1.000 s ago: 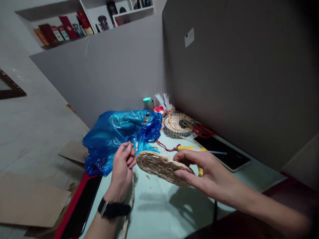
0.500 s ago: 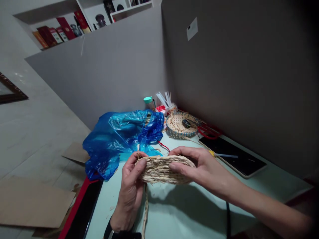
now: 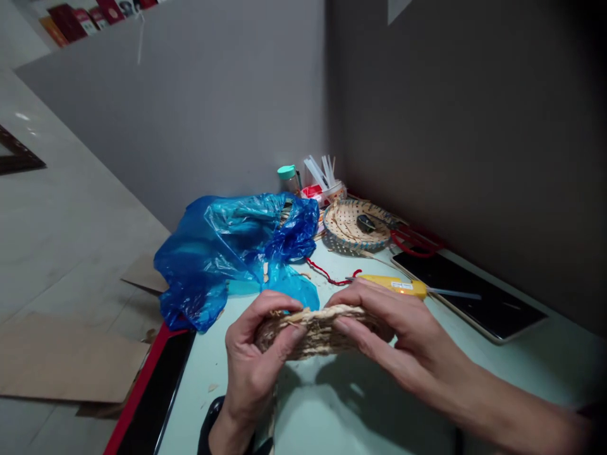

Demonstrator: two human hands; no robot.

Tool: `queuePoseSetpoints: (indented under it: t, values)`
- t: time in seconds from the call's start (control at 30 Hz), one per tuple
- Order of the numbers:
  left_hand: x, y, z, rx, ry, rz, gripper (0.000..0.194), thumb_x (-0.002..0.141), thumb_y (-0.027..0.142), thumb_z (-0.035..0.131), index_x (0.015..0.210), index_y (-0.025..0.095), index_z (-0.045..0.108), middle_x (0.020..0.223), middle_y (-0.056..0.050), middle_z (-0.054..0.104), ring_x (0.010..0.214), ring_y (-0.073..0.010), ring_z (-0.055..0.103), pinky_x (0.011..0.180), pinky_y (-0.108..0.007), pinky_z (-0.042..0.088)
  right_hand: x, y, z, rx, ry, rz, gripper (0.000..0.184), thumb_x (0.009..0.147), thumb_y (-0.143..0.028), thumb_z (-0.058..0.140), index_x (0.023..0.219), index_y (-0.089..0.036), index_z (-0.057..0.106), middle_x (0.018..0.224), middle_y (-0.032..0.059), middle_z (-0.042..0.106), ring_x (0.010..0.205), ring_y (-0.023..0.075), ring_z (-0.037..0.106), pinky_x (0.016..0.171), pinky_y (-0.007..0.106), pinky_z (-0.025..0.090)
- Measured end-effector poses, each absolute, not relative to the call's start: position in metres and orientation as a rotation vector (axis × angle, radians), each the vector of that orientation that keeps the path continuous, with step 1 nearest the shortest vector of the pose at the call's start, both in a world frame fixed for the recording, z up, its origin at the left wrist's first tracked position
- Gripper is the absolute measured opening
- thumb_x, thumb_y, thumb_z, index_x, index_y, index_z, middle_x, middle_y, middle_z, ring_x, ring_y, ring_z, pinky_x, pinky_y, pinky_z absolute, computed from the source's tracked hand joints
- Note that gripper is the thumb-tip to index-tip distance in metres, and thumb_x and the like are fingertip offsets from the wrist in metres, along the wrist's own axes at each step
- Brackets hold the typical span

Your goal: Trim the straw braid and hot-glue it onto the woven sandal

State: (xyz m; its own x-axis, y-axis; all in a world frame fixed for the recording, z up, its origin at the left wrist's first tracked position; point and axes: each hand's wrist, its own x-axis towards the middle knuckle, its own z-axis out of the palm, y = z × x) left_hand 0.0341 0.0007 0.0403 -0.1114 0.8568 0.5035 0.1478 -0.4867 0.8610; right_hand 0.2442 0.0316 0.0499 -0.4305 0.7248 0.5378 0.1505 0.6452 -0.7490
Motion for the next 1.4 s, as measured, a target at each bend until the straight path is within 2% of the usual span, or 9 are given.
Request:
queuePoseSetpoints:
  t: [0.2,0.47,0.6,0.77,0.8,0.87,0.93,1.1,1.4]
  values:
    - [0.037,-0.004,0.046,1.711,1.115,1.628,0.014,0.086,0.021,0.077,0.094,0.032,0.081,0.085,0.001,0.075,0.082,-0.0156,0.068,0.074,-0.023,0.053,0.244,0.026,0.058,-0.736,-1.966,0.872,0.014,0.107,-0.026,0.051,0.101,-0.026,0.063,0.089,-0.0062,0.065,0.08,0.0093,0.059,0.073,0.023,0.041]
    - [0.05,-0.003,0.048,1.559,1.396,1.635,0.004,0.08,0.028,0.081,0.084,0.028,0.082,0.083,-0.002,0.078,0.075,-0.0213,0.069,0.071,-0.029,0.053,0.247,0.037,0.068,-0.888,-1.933,1.086,0.026,0.105,-0.041,0.051,0.093,-0.023,0.067,0.085,-0.0028,0.065,0.08,0.0145,0.059,0.07,0.027,0.041]
    - [0.05,0.002,0.045,1.548,1.424,1.61,0.009,0.076,0.031,0.084,0.083,0.027,0.081,0.081,-0.001,0.076,0.075,-0.0196,0.067,0.072,-0.027,0.05,0.244,0.05,0.072,-0.836,-1.961,1.093,0.028,0.103,-0.04,0.053,0.088,-0.02,0.066,0.083,-0.0015,0.065,0.079,0.0148,0.06,0.07,0.026,0.044]
    - [0.04,0.013,0.031,1.427,1.446,1.637,0.019,0.082,0.039,0.083,0.088,0.022,0.079,0.086,-0.002,0.077,0.081,-0.0193,0.067,0.076,-0.029,0.05,0.272,0.07,0.08,-0.946,-1.874,0.922,0.032,0.106,-0.047,0.047,0.114,-0.02,0.063,0.115,0.0049,0.07,0.106,0.0194,0.066,0.086,0.031,0.053]
    - [0.037,0.016,0.028,1.404,1.445,1.649,0.02,0.082,0.039,0.082,0.09,0.02,0.079,0.087,-0.002,0.076,0.083,-0.0192,0.067,0.077,-0.029,0.05,0.284,0.073,0.079,-1.013,-1.85,0.873,0.036,0.108,-0.048,0.043,0.116,-0.019,0.062,0.112,0.0059,0.07,0.103,0.0197,0.067,0.083,0.033,0.055]
    - [0.032,0.02,0.023,1.365,1.432,1.669,0.023,0.085,0.039,0.081,0.093,0.018,0.076,0.089,-0.002,0.075,0.084,-0.0185,0.067,0.078,-0.03,0.052,0.31,0.075,0.07,-1.184,-1.851,0.783,0.037,0.107,-0.05,0.052,0.111,-0.016,0.065,0.102,0.005,0.07,0.09,0.0194,0.069,0.081,0.038,0.058]
    - [0.028,0.025,0.02,1.342,1.416,1.668,0.025,0.09,0.038,0.076,0.102,0.016,0.073,0.097,-0.003,0.074,0.087,-0.0188,0.069,0.08,-0.034,0.056,0.332,0.073,0.056,-1.386,-1.883,0.704,0.033,0.104,-0.047,0.059,0.109,-0.016,0.067,0.1,0.0035,0.07,0.084,0.0179,0.068,0.078,0.037,0.059]
    - [0.025,0.034,0.016,1.265,1.377,1.656,0.036,0.098,0.038,0.068,0.128,0.018,0.064,0.128,-0.01,0.067,0.107,-0.0249,0.069,0.09,-0.046,0.061,0.339,0.046,0.025,-1.785,-2.035,0.554,0.029,0.103,-0.043,0.063,0.115,-0.017,0.068,0.112,0.0059,0.07,0.095,0.0206,0.069,0.085,0.04,0.06]
    - [0.017,0.039,0.022,1.053,1.346,1.736,0.039,0.098,0.037,0.068,0.132,0.019,0.063,0.133,-0.011,0.066,0.112,-0.0263,0.068,0.093,-0.049,0.06,0.29,0.027,0.023,-2.154,-1.988,0.41,0.036,0.102,-0.043,0.065,0.128,-0.018,0.064,0.128,0.0098,0.066,0.109,0.0248,0.067,0.093,0.047,0.059]
